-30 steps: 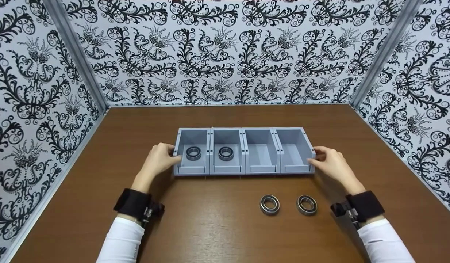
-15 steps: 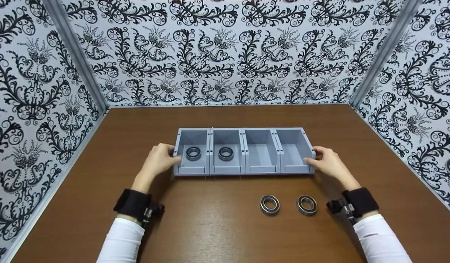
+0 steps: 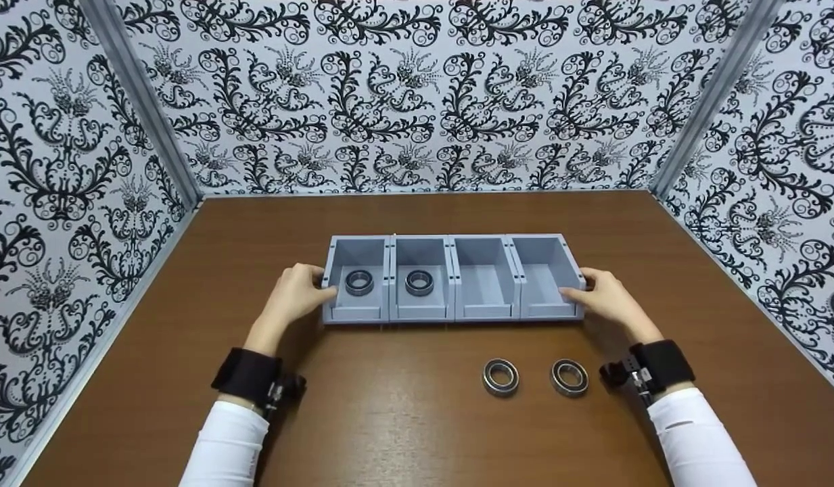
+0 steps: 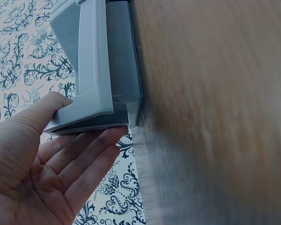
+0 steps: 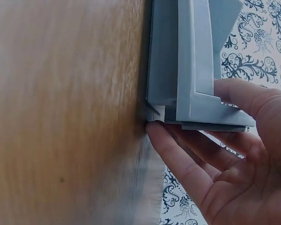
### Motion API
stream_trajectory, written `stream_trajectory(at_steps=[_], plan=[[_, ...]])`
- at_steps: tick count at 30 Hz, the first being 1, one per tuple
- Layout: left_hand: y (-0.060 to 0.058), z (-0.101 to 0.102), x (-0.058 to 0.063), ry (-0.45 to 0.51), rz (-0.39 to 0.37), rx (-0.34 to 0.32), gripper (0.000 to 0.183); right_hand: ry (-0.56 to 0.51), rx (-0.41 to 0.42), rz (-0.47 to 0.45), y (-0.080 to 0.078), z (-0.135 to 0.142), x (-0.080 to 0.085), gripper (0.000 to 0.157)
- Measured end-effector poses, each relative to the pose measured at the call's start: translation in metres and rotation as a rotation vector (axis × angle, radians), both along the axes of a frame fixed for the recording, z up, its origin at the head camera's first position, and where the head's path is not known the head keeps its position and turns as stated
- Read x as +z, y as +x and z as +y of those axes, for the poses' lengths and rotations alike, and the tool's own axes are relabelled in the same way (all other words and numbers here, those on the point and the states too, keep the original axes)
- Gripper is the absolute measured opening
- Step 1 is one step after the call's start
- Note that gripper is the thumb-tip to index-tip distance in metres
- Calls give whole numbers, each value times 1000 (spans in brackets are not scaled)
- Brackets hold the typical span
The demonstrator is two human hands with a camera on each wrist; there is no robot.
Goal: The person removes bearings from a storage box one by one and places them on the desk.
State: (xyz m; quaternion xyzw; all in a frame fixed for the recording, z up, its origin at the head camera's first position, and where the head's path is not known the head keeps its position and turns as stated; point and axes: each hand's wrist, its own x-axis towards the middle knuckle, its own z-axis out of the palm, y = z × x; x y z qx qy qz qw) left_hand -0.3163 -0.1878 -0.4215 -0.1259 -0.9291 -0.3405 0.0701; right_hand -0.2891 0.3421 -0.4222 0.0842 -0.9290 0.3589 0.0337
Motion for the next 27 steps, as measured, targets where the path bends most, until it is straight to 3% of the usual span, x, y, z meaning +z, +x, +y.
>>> stream_trajectory(at_steps=[11,27], plan=[[-1,0,-1,7,-3,-6,15,-29,0,-22,-7,-1,0,47],[0,1,0,2,-18,-1,12,27,-31,6,-12,-4,-5,52]])
